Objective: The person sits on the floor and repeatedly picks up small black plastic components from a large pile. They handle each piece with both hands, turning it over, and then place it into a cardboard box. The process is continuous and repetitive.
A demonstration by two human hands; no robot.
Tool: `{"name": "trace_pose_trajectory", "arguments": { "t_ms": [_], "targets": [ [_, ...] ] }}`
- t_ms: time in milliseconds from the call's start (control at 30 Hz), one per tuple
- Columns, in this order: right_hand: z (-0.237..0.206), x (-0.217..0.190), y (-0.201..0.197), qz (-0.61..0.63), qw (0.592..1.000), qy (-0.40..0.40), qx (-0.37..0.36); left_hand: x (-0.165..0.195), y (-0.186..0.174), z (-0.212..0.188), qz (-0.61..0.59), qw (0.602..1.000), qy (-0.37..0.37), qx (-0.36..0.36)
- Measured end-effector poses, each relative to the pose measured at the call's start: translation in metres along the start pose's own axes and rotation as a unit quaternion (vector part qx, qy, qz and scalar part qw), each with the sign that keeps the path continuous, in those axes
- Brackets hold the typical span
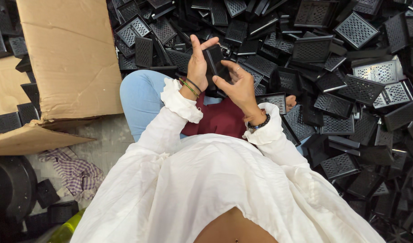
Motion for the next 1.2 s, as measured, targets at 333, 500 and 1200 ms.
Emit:
{"name": "trace_pose_trajectory", "arguments": {
  "t_ms": [333, 500, 1200],
  "targets": [
    [-0.006, 0.001, 0.007, 0.047, 0.998, -0.03, -0.025, 0.007, 0.013, -0.018, 0.026, 0.991, 0.119, -0.05],
    [-0.001, 0.019, -0.006, 0.2, 0.97, 0.112, -0.077, 0.002, 0.008, -0.018, -0.09, 0.99, 0.022, -0.103],
    [0.132, 0.038, 0.149, -0.285, 0.937, -0.164, -0.121, 0.14, -0.193, 0.078, 0.723, 0.631, 0.165, 0.227]
  ]
}}
Point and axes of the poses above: each hand's wrist, its own z-axis towards the middle knuckle, its own y-axis out of the palm, x = y × z, the point moved 9 cm from there along z, towards the middle knuckle, and after that the axes turned 10 degrees about x, right-handed, at the moved point
